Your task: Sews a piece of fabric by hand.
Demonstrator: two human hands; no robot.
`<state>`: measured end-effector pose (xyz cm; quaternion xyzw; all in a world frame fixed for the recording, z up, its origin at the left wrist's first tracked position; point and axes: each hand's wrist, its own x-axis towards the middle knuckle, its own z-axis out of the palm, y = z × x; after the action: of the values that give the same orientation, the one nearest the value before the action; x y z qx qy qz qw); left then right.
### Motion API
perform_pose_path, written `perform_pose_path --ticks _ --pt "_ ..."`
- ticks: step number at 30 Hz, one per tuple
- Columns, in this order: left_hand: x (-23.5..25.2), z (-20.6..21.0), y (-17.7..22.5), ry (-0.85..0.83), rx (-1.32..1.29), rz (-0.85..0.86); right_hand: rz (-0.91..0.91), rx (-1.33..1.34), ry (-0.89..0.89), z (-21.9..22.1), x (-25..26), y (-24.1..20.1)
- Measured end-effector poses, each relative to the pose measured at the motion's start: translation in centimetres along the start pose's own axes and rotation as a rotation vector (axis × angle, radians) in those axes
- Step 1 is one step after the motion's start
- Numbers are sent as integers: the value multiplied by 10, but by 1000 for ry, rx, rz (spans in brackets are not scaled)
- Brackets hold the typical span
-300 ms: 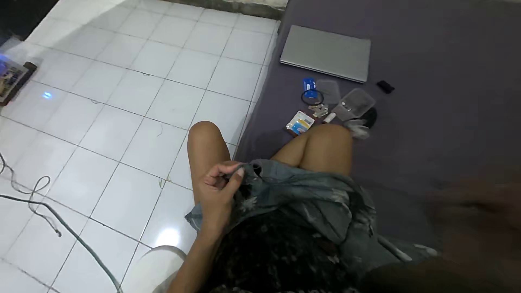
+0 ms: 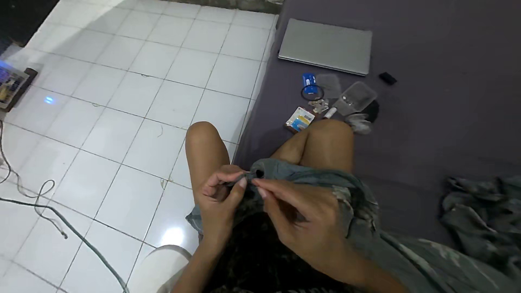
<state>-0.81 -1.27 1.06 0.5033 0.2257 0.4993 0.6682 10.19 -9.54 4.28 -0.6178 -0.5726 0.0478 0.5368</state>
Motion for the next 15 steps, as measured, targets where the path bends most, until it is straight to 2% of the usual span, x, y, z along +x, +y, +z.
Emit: perform_pose_path --ticks 15 --pt "0 0 1 -48 35 93 -30 -1 30 -1 0 -3"
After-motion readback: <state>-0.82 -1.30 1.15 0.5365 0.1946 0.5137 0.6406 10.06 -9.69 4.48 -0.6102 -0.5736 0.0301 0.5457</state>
